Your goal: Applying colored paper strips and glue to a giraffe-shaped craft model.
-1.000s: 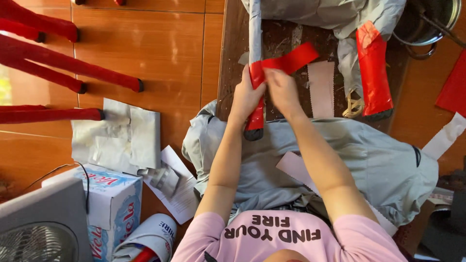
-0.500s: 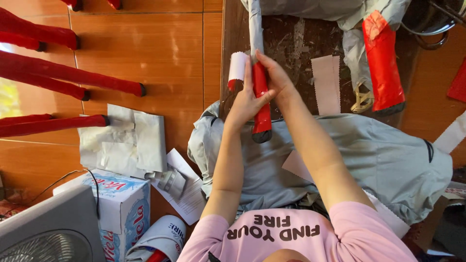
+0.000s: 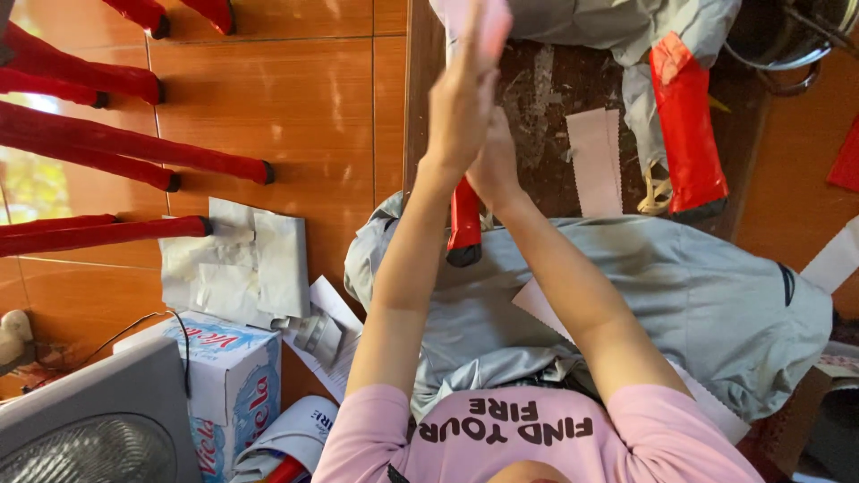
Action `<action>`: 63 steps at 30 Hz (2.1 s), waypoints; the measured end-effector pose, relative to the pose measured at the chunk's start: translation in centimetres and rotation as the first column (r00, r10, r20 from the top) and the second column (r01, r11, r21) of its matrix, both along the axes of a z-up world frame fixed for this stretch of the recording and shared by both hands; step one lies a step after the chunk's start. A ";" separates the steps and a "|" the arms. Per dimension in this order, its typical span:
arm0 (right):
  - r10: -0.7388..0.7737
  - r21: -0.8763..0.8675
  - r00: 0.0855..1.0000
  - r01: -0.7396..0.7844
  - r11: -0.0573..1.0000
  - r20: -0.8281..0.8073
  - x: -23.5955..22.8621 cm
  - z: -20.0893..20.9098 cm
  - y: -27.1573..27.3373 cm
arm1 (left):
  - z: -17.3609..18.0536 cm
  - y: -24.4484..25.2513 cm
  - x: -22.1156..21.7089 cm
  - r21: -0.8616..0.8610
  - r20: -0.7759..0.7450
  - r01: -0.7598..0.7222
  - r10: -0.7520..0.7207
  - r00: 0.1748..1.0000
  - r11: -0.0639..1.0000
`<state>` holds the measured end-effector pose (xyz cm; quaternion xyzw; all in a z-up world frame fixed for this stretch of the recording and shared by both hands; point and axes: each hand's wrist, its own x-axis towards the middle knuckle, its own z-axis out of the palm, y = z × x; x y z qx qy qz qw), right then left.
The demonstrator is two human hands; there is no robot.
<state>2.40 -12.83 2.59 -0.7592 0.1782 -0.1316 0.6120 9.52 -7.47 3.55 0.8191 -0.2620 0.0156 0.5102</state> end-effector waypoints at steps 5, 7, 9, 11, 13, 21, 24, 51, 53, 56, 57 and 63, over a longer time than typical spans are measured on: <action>-0.145 0.498 0.989 0.142 0.856 -0.033 -0.1 -7.6 -1.2 | 1.9 2.6 -1.1 -0.195 -0.156 0.093 -0.125 0.980 0.976; -0.195 0.710 0.979 0.174 0.682 -0.052 0.0 -8.3 -1.5 | -3.6 4.3 -1.5 -0.129 -0.116 -0.009 -0.006 0.993 0.992; -0.242 0.868 0.961 0.228 0.441 -0.130 0.0 -7.8 -1.6 | -11.0 5.8 -1.8 -0.121 -0.406 -0.091 0.034 0.913 0.988; -0.205 0.914 0.963 0.235 0.332 -0.173 0.0 -9.0 -2.1 | -7.9 5.1 -2.9 -0.095 -0.483 -0.064 0.010 0.876 0.993; -0.158 0.941 0.964 0.248 0.228 -0.216 -0.4 -9.0 -2.6 | -5.3 4.5 -3.5 -0.079 -0.562 -0.040 -0.011 0.827 0.996; -0.024 0.278 0.868 0.185 0.943 -0.496 -2.3 -12.3 -3.0 | -3.3 3.8 -2.6 0.157 -0.702 -0.091 0.176 0.690 0.983; -0.017 0.165 0.960 0.066 0.984 -0.281 -0.6 -7.9 -2.3 | -4.6 3.8 -2.9 0.204 -0.685 -0.086 0.205 0.699 0.975; 0.038 -0.254 0.998 -0.023 0.967 0.054 -1.3 6.3 -13.8 | -2.6 4.4 -0.2 -0.517 -0.392 -0.251 0.035 0.920 0.818; -0.014 -0.479 0.996 0.054 0.876 0.086 -3.8 5.1 -21.7 | -2.9 4.4 -0.3 -0.549 -0.398 -0.244 0.007 0.917 0.799; -0.150 -0.844 0.988 0.120 0.523 0.048 -9.5 -3.4 -35.3 | -3.1 4.6 -0.4 -0.534 -0.410 -0.254 0.016 0.912 0.806; -0.273 -0.957 0.962 0.072 0.282 -0.008 -9.9 -6.1 -40.1 | -3.1 4.7 -0.4 -0.485 -0.421 -0.266 0.045 0.906 0.833; -0.600 -0.921 0.699 -0.289 0.259 -0.389 -13.6 -8.0 -46.9 | -7.7 5.3 0.7 -0.502 -0.580 -0.343 -0.015 0.815 0.794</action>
